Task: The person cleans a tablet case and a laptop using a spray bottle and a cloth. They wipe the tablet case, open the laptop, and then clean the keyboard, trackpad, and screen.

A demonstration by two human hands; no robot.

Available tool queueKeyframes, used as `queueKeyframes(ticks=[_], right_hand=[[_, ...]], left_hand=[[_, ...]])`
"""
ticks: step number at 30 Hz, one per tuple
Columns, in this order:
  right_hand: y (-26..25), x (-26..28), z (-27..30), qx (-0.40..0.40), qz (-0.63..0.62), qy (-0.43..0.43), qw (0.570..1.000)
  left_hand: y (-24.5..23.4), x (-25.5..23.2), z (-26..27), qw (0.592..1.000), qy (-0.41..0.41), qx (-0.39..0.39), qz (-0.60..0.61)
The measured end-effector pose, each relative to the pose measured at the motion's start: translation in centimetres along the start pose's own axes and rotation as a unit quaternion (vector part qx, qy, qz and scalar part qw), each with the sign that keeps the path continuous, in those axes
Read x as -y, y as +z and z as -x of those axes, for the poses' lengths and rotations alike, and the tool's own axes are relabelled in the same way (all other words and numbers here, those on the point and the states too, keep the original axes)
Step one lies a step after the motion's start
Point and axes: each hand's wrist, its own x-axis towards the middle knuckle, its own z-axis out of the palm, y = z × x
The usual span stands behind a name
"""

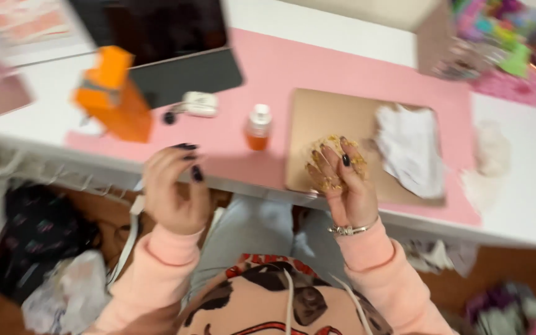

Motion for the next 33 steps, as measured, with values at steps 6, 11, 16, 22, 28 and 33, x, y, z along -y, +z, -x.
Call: queueKeyframes(ticks=[6, 11, 16, 22, 28, 33], right_hand=[[4.2, -2.3, -0.9, -0.026, 0.033, 0.025, 0.999], [6.5, -3.3, 0.1, 0.04, 0.043, -0.036, 0.998], [8.9, -6.2, 0.7, 0.147, 0.057, -0.032, 0.987], [13.9, -10.3, 2.1, 0.2, 0.106, -0.002, 0.974], [18.5, -13.8, 5.4, 0.283, 0.051, 0.139, 0.947], [20.7, -17.7, 7.7, 0.372, 0.08, 0.241, 0.893]], left_hand=[[2.1, 1.8, 1.7, 0.97, -0.113, 0.197, 0.089], [2.4, 0.8, 1.9, 0.961, -0.167, 0.168, 0.144], [-0.5, -0.4, 1.4, 0.927, -0.278, 0.146, 0.206], [-5.2, 0.8, 2.8, 0.928, -0.351, 0.075, 0.104], [-12.6, 0.6, 2.4, 0.889, -0.448, -0.043, 0.086], [-19.4, -0.8, 4.1, 0.853, -0.512, -0.038, 0.095]])
